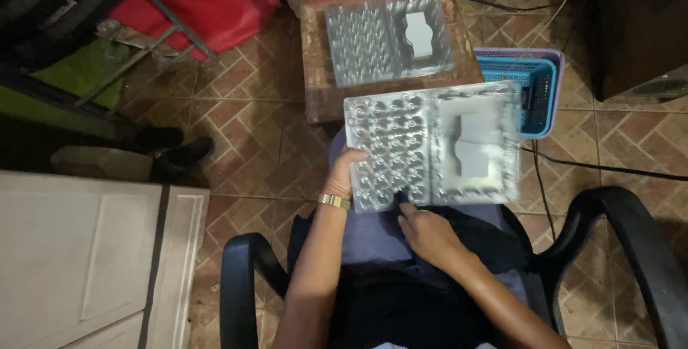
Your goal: Cleaning plastic molds by wiping the cavities with a cloth
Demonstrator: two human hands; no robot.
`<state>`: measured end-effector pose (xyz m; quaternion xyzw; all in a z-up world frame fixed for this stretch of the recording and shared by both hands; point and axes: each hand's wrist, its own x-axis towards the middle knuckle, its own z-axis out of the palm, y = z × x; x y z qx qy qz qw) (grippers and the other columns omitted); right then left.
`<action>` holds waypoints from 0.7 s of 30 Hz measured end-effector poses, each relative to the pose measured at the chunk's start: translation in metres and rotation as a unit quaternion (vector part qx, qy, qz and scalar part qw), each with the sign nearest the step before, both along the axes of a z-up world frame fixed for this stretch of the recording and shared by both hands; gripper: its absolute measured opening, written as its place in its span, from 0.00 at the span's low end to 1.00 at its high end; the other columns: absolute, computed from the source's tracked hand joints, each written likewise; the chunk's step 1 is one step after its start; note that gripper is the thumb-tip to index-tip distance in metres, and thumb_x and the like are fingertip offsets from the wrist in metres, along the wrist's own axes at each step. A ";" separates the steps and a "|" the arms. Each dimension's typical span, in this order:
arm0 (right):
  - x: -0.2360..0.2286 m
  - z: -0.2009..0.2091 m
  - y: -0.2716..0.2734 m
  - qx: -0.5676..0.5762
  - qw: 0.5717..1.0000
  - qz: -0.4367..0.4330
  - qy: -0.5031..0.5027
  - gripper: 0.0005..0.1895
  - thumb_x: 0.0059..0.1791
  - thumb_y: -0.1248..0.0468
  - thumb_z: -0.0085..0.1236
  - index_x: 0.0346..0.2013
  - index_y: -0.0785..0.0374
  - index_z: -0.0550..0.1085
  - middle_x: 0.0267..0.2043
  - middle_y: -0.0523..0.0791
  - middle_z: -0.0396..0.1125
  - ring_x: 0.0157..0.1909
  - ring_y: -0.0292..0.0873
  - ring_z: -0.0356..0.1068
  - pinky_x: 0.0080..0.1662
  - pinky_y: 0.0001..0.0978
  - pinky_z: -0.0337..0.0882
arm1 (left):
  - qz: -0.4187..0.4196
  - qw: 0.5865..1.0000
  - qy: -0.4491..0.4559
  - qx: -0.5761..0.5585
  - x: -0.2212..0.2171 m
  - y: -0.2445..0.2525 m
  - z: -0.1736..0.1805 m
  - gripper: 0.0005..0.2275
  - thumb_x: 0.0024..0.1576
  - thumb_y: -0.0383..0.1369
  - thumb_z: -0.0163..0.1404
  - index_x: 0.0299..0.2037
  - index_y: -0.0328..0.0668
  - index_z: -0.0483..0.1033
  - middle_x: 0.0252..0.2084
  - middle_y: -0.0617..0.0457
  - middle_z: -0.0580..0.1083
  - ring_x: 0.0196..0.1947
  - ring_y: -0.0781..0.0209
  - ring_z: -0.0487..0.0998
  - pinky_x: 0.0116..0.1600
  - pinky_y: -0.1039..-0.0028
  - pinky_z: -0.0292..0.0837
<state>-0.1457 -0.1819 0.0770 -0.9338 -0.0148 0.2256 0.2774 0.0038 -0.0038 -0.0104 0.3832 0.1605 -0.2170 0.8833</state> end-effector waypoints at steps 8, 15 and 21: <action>0.003 0.008 0.000 -0.106 0.994 0.034 -0.014 0.16 0.56 0.53 0.40 0.53 0.54 0.68 0.33 0.53 0.76 0.37 0.60 0.78 0.40 0.56 0.76 | 0.000 1.000 -0.009 0.003 -0.003 -0.005 0.033 0.31 0.39 0.28 0.55 0.60 0.52 0.75 0.48 0.44 0.79 0.43 0.47 0.80 0.51 0.56 0.78; 0.004 0.064 -0.023 0.157 0.986 -0.049 0.036 0.15 0.53 0.61 0.46 0.53 0.57 0.71 0.23 0.53 0.75 0.24 0.55 0.77 0.35 0.49 0.76 | 0.002 1.000 0.016 0.012 -0.005 0.005 0.009 0.29 0.39 0.28 0.56 0.57 0.51 0.76 0.46 0.45 0.79 0.42 0.48 0.80 0.50 0.57 0.77; -0.006 0.040 -0.069 0.248 0.952 -0.178 0.022 0.20 0.53 0.67 0.46 0.59 0.55 0.74 0.20 0.48 0.76 0.16 0.44 0.74 0.28 0.35 0.75 | 0.005 0.999 0.051 0.000 -0.008 0.000 0.040 0.23 0.39 0.29 0.57 0.50 0.48 0.79 0.40 0.44 0.79 0.38 0.47 0.80 0.48 0.58 0.77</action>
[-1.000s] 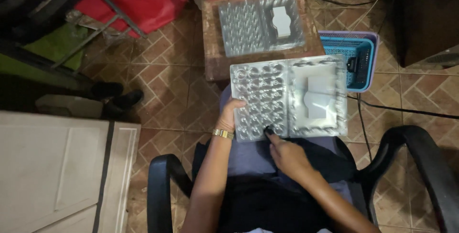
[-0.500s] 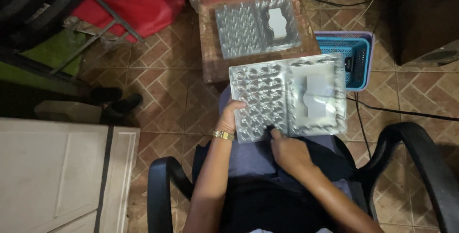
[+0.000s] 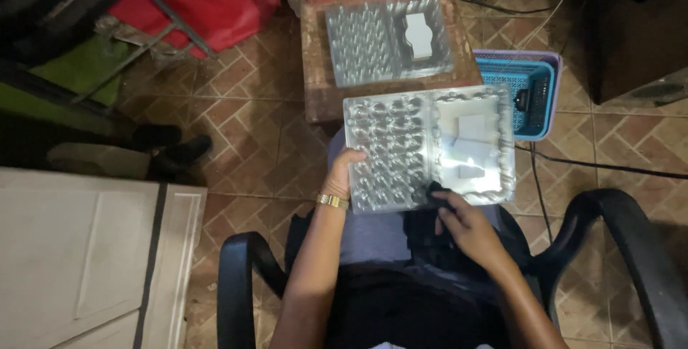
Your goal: Cleaning plastic molds by wiping the cavities with a cloth
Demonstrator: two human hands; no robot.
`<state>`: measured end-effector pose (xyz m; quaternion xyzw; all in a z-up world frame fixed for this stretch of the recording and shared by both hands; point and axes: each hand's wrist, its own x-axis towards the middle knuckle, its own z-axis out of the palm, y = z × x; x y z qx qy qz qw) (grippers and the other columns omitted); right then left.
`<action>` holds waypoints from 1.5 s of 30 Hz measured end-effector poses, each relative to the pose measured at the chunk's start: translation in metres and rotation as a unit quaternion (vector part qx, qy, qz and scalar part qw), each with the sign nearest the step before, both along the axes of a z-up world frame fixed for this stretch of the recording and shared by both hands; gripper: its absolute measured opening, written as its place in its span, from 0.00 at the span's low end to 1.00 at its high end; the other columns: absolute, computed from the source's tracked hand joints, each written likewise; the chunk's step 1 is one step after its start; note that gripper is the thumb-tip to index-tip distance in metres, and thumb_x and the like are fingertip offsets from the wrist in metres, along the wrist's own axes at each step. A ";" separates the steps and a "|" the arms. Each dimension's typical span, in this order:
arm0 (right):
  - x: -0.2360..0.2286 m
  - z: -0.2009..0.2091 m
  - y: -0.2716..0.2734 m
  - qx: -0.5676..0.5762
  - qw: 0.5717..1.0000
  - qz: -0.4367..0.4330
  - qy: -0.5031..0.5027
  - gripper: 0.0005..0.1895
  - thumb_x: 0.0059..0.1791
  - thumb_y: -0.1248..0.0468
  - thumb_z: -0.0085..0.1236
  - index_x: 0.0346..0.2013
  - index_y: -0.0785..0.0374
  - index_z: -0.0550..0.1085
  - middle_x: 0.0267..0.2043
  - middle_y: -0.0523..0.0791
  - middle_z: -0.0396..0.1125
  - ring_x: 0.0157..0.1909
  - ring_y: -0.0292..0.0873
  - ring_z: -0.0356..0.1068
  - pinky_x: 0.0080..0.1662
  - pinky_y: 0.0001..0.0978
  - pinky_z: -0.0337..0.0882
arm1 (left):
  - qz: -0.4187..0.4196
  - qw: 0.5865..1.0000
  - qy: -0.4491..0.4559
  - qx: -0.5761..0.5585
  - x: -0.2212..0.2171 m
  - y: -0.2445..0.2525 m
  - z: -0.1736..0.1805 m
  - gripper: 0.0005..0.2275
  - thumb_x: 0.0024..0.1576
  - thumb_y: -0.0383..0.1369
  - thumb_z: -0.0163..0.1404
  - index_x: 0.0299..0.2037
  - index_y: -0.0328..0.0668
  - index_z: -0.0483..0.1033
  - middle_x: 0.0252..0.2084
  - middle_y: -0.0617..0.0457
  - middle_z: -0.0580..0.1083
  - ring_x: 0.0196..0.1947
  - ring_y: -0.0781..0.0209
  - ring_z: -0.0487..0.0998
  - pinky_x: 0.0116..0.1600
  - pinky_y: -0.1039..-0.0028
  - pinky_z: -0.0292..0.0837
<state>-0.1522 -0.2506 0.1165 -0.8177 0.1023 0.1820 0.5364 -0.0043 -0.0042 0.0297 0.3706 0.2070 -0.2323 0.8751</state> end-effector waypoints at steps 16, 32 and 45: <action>0.011 0.009 0.037 -0.417 0.889 0.191 -0.015 0.19 0.55 0.54 0.41 0.59 0.50 0.71 0.34 0.52 0.77 0.37 0.57 0.79 0.41 0.50 0.78 | -0.009 1.000 -0.028 0.004 0.002 -0.002 0.000 0.26 0.39 0.26 0.56 0.53 0.47 0.78 0.43 0.43 0.79 0.41 0.46 0.81 0.49 0.57 0.78; 0.009 0.003 0.047 -0.254 0.953 0.154 0.060 0.25 0.55 0.57 0.40 0.66 0.58 0.64 0.35 0.55 0.77 0.40 0.59 0.79 0.43 0.54 0.77 | 0.008 1.000 -0.008 -0.017 0.000 0.000 -0.008 0.24 0.40 0.27 0.55 0.51 0.47 0.78 0.43 0.43 0.79 0.42 0.46 0.80 0.52 0.55 0.76; 0.008 -0.001 0.050 -0.403 0.891 0.208 0.035 0.20 0.56 0.56 0.33 0.61 0.50 0.65 0.36 0.51 0.77 0.39 0.58 0.79 0.42 0.53 0.77 | -0.003 1.000 -0.002 -0.002 -0.003 -0.002 0.018 0.22 0.41 0.27 0.56 0.50 0.50 0.78 0.43 0.46 0.78 0.42 0.49 0.80 0.52 0.57 0.77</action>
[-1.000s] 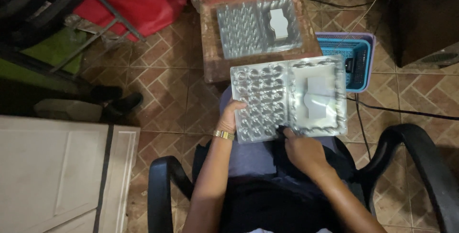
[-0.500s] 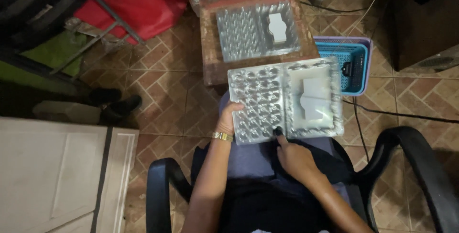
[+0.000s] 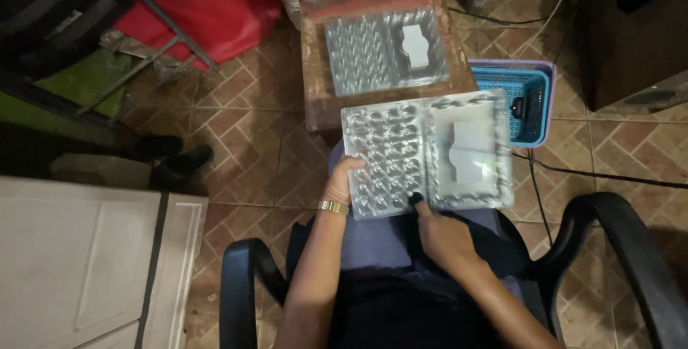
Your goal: Cleaning plastic molds by wiping the cavities with a cloth
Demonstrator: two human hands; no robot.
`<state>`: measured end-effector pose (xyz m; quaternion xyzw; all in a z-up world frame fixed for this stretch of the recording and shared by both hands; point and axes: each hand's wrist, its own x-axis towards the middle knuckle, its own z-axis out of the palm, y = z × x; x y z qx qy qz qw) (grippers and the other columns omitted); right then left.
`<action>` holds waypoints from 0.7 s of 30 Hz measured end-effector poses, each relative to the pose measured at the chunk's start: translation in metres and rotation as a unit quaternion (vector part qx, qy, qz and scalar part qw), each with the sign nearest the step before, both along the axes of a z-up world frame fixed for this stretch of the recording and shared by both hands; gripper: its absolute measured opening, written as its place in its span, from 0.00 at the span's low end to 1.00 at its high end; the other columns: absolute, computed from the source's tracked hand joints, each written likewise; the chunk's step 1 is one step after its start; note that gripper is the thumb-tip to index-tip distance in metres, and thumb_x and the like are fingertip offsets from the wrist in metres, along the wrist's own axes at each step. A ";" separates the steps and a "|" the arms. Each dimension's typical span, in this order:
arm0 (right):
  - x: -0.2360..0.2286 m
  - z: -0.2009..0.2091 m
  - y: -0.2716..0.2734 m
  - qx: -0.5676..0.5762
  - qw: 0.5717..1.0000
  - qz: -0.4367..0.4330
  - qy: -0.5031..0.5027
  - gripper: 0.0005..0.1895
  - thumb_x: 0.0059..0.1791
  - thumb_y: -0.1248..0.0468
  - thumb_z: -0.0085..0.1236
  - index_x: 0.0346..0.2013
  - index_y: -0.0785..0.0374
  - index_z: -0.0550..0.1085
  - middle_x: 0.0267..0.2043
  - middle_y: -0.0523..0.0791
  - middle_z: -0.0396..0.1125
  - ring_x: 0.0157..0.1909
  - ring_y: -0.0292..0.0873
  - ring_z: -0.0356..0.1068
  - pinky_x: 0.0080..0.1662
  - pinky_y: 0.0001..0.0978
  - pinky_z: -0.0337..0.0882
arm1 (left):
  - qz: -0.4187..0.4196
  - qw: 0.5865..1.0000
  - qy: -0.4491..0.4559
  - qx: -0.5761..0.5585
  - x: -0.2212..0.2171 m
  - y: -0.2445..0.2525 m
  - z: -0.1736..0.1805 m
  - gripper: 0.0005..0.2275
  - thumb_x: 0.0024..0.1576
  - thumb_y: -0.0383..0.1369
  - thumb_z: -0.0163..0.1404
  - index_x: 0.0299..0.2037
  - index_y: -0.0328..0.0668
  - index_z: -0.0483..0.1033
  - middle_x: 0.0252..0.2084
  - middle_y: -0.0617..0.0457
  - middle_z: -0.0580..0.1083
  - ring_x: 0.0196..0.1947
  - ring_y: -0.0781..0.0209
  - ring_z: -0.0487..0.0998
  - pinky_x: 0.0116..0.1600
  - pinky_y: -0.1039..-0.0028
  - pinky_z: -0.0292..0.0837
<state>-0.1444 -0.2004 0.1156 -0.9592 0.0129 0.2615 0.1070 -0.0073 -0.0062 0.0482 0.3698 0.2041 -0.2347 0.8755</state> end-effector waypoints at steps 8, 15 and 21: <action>-0.002 -0.001 -0.003 0.003 1.000 -0.004 -0.021 0.22 0.53 0.58 0.38 0.63 0.51 0.65 0.36 0.50 0.77 0.38 0.58 0.79 0.41 0.54 0.77 | 0.003 1.000 0.023 -0.011 0.004 0.005 -0.012 0.23 0.40 0.28 0.56 0.50 0.49 0.80 0.41 0.45 0.79 0.39 0.49 0.81 0.47 0.59 0.79; -0.009 0.038 -0.004 0.225 0.966 -0.112 -0.053 0.22 0.53 0.60 0.43 0.63 0.52 0.67 0.28 0.51 0.77 0.38 0.62 0.78 0.40 0.55 0.76 | 0.034 0.999 0.021 -0.008 0.006 0.005 0.013 0.21 0.41 0.30 0.58 0.49 0.41 0.77 0.41 0.40 0.78 0.40 0.48 0.80 0.49 0.59 0.77; -0.034 -0.036 -0.008 0.160 0.976 -0.029 -0.148 0.11 0.55 0.57 0.44 0.50 0.49 0.69 0.36 0.43 0.74 0.39 0.54 0.76 0.35 0.51 0.68 | 0.026 0.996 0.034 -0.073 0.015 0.010 -0.026 0.16 0.46 0.32 0.54 0.46 0.40 0.77 0.36 0.47 0.78 0.32 0.49 0.79 0.37 0.65 0.74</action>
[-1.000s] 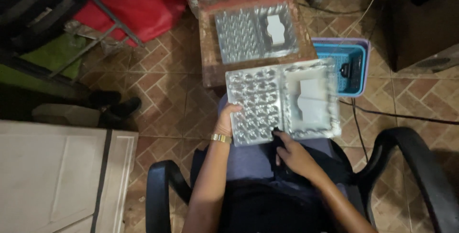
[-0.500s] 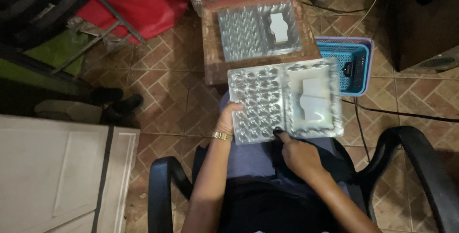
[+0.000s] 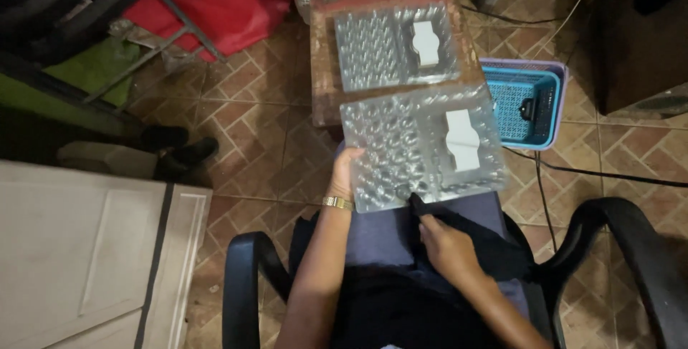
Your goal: Cleaning plastic molds by wiping the cavities with a cloth
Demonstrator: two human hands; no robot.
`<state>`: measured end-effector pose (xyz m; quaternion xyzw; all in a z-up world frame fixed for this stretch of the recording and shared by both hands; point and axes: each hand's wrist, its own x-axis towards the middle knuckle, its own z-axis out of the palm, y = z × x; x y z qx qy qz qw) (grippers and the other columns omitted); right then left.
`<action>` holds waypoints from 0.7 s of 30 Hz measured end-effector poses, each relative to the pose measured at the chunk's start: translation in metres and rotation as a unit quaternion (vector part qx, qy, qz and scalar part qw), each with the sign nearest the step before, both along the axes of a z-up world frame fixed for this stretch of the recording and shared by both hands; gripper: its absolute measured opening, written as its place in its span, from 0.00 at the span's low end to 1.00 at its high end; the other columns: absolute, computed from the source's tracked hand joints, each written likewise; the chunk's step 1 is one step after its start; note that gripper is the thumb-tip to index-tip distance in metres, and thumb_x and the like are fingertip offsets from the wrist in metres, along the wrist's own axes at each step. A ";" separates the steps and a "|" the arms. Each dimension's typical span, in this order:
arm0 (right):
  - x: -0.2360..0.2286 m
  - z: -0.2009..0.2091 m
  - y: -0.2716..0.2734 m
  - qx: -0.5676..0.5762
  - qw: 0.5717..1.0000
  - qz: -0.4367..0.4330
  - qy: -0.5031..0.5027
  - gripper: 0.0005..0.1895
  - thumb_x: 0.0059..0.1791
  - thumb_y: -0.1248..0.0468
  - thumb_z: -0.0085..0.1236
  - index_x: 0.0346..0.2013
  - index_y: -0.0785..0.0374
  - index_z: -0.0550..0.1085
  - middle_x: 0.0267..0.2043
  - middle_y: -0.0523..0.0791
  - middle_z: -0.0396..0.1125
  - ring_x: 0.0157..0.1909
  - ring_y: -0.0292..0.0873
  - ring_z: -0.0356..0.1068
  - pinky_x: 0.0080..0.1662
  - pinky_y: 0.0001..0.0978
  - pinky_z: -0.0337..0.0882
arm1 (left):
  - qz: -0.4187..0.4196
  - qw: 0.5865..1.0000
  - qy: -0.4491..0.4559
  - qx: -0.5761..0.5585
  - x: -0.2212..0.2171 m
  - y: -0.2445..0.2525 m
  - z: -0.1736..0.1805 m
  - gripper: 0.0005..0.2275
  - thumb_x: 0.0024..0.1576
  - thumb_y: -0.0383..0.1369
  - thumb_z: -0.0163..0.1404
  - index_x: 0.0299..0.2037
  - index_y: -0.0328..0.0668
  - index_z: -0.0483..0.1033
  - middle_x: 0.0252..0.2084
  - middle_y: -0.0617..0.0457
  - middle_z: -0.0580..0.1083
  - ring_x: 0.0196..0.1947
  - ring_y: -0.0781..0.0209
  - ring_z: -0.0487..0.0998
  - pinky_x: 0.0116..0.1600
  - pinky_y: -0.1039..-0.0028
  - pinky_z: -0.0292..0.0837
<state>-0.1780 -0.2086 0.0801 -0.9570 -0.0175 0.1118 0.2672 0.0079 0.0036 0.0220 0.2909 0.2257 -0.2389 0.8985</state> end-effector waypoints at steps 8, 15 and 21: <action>0.000 -0.024 0.044 -0.111 0.986 0.124 0.011 0.20 0.47 0.66 0.44 0.53 0.50 0.68 0.41 0.49 0.69 0.29 0.58 0.75 0.28 0.56 0.72 | 0.010 1.000 0.020 -0.014 -0.001 0.000 -0.004 0.13 0.46 0.32 0.53 0.41 0.39 0.78 0.33 0.47 0.78 0.31 0.49 0.78 0.38 0.64 0.74; -0.008 -0.025 0.033 -0.184 0.980 0.069 0.011 0.18 0.47 0.66 0.44 0.51 0.49 0.67 0.36 0.46 0.71 0.30 0.55 0.77 0.26 0.52 0.73 | -0.028 0.995 0.048 -0.080 0.002 0.001 -0.029 0.19 0.47 0.33 0.52 0.49 0.36 0.77 0.41 0.41 0.79 0.37 0.41 0.80 0.42 0.57 0.76; -0.009 -0.017 0.015 -0.006 0.998 0.065 0.024 0.22 0.46 0.68 0.44 0.55 0.53 0.67 0.53 0.52 0.70 0.43 0.64 0.75 0.42 0.59 0.72 | 0.047 0.996 0.076 0.023 0.008 0.003 -0.034 0.05 0.44 0.32 0.54 0.29 0.47 0.76 0.28 0.51 0.75 0.28 0.51 0.76 0.36 0.65 0.71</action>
